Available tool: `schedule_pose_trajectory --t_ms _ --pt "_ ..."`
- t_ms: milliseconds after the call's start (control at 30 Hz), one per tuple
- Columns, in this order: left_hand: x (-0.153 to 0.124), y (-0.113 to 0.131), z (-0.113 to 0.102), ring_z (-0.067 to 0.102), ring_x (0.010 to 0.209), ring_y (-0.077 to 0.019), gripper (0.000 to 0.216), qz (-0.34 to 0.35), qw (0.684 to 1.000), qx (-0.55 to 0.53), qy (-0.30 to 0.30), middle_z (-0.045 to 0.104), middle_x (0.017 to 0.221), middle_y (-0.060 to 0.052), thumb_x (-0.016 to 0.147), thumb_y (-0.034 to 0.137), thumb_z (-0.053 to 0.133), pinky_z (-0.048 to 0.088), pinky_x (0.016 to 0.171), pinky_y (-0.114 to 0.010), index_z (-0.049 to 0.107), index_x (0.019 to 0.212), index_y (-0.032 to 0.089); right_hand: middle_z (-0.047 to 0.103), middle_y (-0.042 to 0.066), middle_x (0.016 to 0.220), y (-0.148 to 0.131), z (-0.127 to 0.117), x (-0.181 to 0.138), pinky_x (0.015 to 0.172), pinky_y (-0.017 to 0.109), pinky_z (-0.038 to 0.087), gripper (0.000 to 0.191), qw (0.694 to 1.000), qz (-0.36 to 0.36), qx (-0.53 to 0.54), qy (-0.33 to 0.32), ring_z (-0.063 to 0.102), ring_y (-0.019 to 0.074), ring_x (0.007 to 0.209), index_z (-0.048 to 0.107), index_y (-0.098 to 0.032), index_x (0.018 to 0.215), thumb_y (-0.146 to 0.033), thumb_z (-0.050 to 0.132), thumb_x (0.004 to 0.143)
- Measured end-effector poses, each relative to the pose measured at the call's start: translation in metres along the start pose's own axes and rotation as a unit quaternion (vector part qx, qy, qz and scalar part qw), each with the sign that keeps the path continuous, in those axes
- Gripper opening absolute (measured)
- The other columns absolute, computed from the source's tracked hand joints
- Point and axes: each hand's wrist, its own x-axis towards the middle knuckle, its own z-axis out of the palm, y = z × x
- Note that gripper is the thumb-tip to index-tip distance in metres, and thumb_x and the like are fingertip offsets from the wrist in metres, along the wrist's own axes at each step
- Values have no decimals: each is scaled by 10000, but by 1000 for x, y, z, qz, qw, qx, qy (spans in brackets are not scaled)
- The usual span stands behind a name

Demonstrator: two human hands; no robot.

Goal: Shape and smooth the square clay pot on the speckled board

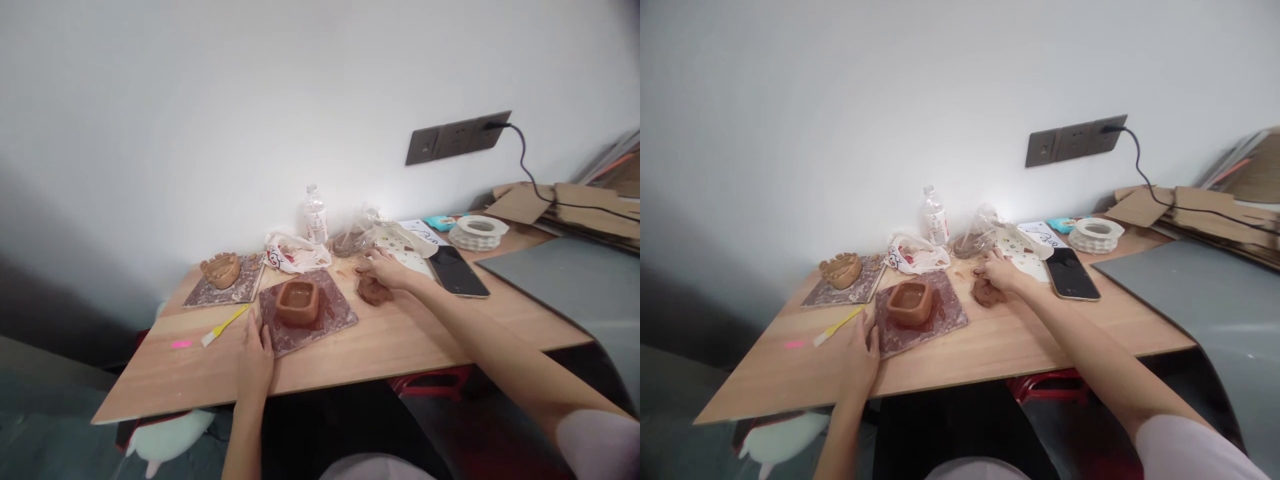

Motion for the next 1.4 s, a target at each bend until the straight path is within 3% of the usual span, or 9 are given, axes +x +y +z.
schedule_pose_trajectory --t_ms 167,300,333,400,533,667,800,967,1400 --pt "2 -3 2 632 1202 -312 569 17 1000 -12 1 651 1298 -217 933 273 419 509 999 -466 396 1454 46 505 179 1322 -17 -9 -12 1043 511 333 335 997 5 57 50 322 359 1307 745 -217 1113 -151 538 859" --pt "4 -4 2 637 1196 -304 561 20 1000 -15 12 656 1299 -197 930 264 428 515 989 -468 394 1463 92 527 153 1290 -62 -5 -34 1037 465 387 444 983 -2 171 68 430 304 1241 678 -208 1235 -96 479 854" --pt "3 -3 2 645 1181 -309 559 16 1000 -9 14 658 1293 -197 931 265 432 519 980 -475 396 1463 96 532 152 1284 -76 -3 -40 1063 456 372 454 945 17 325 39 445 289 1237 673 -184 1237 -71 487 839" --pt "3 -3 2 661 1150 -319 555 7 1000 3 12 665 1277 -204 932 264 435 527 961 -486 402 1459 91 611 116 1162 -99 1 -51 966 392 474 494 897 40 440 -32 562 235 1113 636 -194 1276 -63 487 823" --pt "3 -4 2 658 1156 -312 546 12 1000 7 12 672 1265 -210 937 250 433 523 971 -474 403 1455 80 681 40 835 -127 0 -62 591 254 547 604 791 106 572 -187 669 146 682 440 -151 1427 -93 491 828" --pt "3 -5 2 659 1160 -301 535 20 1000 8 11 681 1254 -201 943 245 432 521 979 -461 404 1456 96 670 8 714 -133 -6 -57 452 188 486 703 709 156 648 -231 629 110 524 282 -97 1480 -46 482 809" --pt "2 -4 2 652 1166 -326 546 18 1000 16 12 672 1254 -224 946 248 432 523 966 -494 392 1464 81 651 -11 659 -136 -8 -46 411 146 439 753 658 179 695 -228 596 91 468 250 -79 1479 -2 504 774" --pt "1 -4 2 650 1165 -334 553 14 1000 13 5 661 1270 -233 949 259 417 522 965 -496 385 1465 64 637 -31 652 -146 -6 -49 413 137 428 848 622 182 727 -228 577 78 446 152 -126 1532 47 450 757" --pt "2 -13 7 671 1122 -294 533 38 999 -2 16 681 1254 -191 947 275 412 527 956 -453 415 1454 112 593 -67 654 -203 1 -98 482 189 466 955 564 202 774 -205 604 102 484 -115 -149 1547 -3 393 752"
